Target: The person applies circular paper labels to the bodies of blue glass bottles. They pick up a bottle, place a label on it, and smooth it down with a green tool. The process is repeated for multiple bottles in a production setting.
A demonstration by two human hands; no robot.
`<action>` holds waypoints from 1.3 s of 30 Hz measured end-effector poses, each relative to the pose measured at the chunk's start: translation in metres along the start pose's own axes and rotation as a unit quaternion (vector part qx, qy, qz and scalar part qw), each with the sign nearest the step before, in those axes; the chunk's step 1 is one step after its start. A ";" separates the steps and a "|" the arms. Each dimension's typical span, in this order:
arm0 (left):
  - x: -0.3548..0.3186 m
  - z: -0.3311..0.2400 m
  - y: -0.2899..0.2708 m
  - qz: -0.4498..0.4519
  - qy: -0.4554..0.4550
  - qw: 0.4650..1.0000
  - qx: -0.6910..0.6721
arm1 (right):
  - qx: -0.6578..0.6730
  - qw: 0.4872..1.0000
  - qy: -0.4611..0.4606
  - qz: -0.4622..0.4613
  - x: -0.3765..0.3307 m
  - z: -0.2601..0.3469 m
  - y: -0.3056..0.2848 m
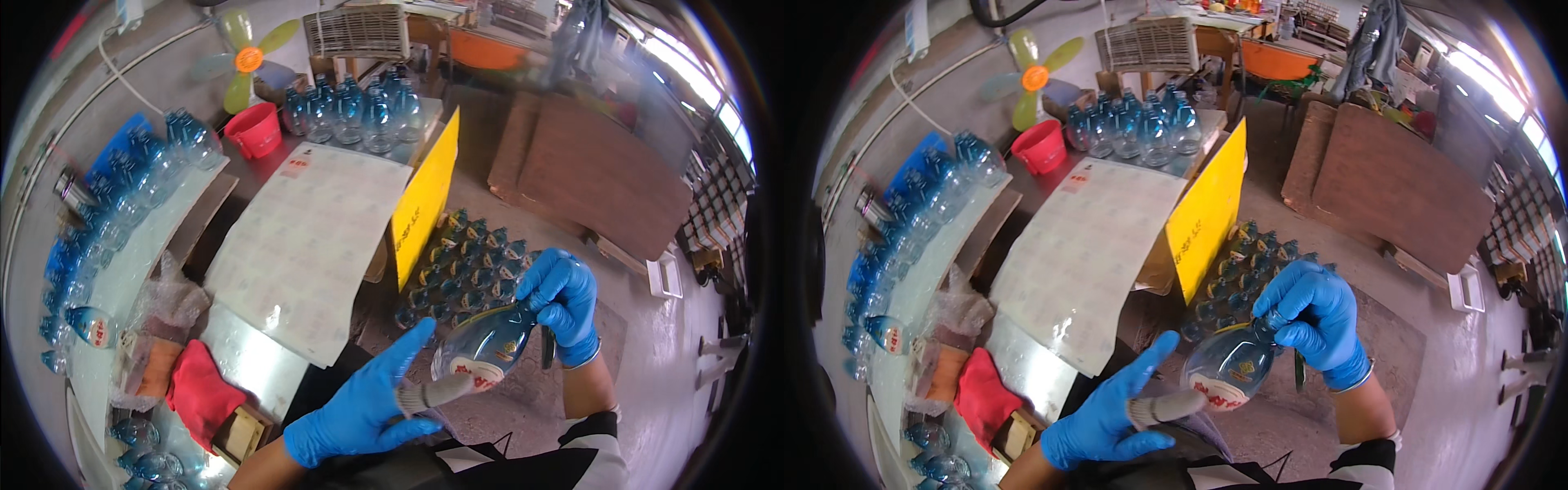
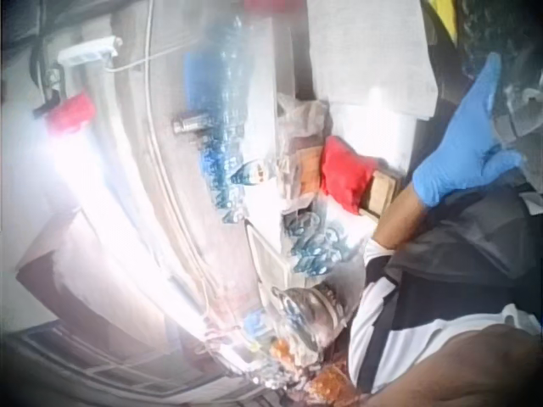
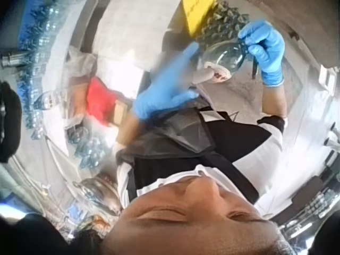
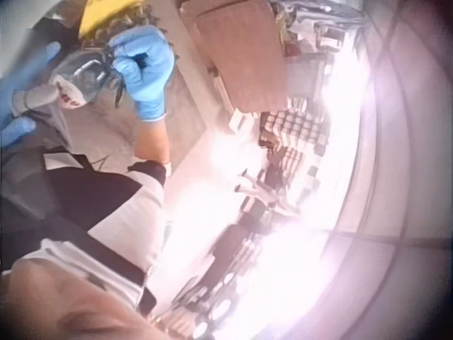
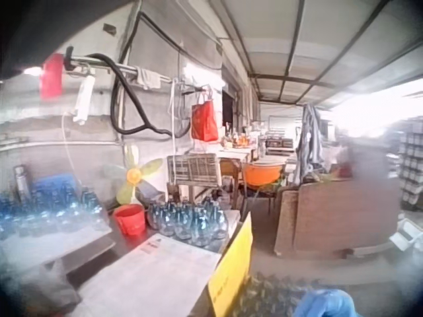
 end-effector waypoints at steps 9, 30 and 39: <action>0.023 0.003 0.028 0.032 -0.072 0.980 -0.184 | 0.097 0.983 0.022 -0.152 -0.026 -0.018 -0.013; 0.037 0.020 0.049 -0.012 -0.058 0.979 -0.196 | 0.135 0.967 0.073 -0.201 -0.045 -0.039 -0.028; 0.069 0.033 0.057 -0.021 -0.023 0.994 -0.107 | 0.063 0.953 0.134 -0.265 -0.097 -0.039 -0.089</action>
Point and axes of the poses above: each hand's wrist, its own x-axis towards the middle knuckle, its own y-axis out of the palm, z = x × y, the point moved 3 cm from there along x, towards the middle knuckle, and after that the axes turned 8 degrees about -z, right-handed, at the moved point
